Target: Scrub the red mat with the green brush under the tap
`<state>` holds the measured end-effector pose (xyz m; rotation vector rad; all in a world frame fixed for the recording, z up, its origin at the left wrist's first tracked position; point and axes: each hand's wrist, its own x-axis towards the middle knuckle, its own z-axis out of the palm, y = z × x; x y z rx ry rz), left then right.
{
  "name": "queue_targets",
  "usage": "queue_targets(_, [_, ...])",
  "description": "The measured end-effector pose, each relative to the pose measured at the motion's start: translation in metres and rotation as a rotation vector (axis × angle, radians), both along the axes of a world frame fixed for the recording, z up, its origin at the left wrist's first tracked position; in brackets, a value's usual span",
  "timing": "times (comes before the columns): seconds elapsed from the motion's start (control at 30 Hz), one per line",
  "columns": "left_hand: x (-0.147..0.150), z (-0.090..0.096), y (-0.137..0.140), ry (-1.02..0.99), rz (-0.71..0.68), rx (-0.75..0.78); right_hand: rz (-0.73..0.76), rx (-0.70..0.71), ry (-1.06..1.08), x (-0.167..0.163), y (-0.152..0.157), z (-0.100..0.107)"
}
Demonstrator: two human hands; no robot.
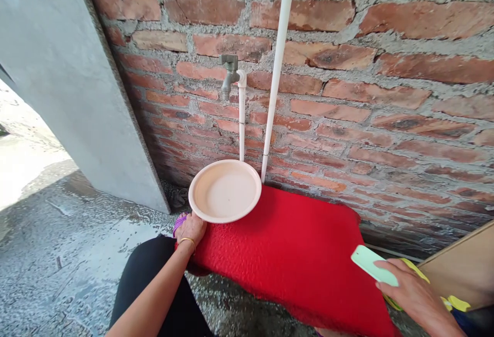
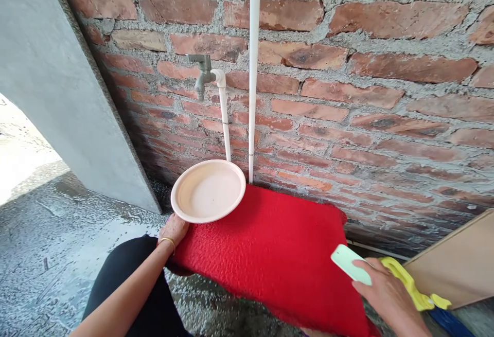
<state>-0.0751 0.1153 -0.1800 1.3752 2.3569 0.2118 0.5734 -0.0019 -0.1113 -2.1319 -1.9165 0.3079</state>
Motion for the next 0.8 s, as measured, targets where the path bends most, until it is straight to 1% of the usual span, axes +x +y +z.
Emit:
queue_targets(0.03, [0.001, 0.002, 0.0, -0.01, 0.007, -0.001, 0.011, -0.03, -0.006, -0.026, 0.008, 0.003])
queue_targets(0.07, [0.003, 0.003, -0.001, -0.018, 0.012, 0.001, 0.055, -0.061, -0.002, -0.055, 0.016, 0.006])
queue_targets(0.17, [0.005, 0.006, -0.002, -0.029, 0.022, 0.021, 0.252, -0.143, -0.014, -0.15, 0.04, 0.018])
queue_targets(0.27, [0.005, 0.004, -0.002, -0.027, 0.023, 0.035, 0.402, -0.197, -0.045, -0.239, 0.057, 0.027])
queue_targets(0.37, [0.003, 0.001, -0.001, -0.025, 0.005, 0.03, 0.553, -0.235, -0.041, -0.309, 0.067, 0.03])
queue_targets(0.43, [0.002, -0.001, -0.001, -0.027, -0.009, 0.029, 0.629, -0.262, -0.031, -0.341, 0.07, 0.029])
queue_targets(0.5, [0.001, -0.003, -0.001, -0.031, -0.016, 0.024, 0.667, -0.283, -0.029, -0.355, 0.072, 0.027])
queue_targets(0.53, [0.0, -0.003, -0.001, -0.033, -0.015, 0.023, 0.67, -0.285, -0.03, -0.356, 0.073, 0.026])
queue_targets(0.6, [0.0, -0.005, -0.001, -0.037, -0.01, 0.024, 0.646, -0.281, -0.037, -0.344, 0.073, 0.023])
queue_targets(0.7, [0.0, -0.007, -0.001, -0.029, -0.003, 0.032, 0.565, -0.262, -0.045, -0.3, 0.068, 0.018])
queue_targets(0.8, [0.0, -0.008, 0.0, -0.01, 0.007, 0.037, 0.436, -0.238, -0.033, -0.236, 0.057, 0.012])
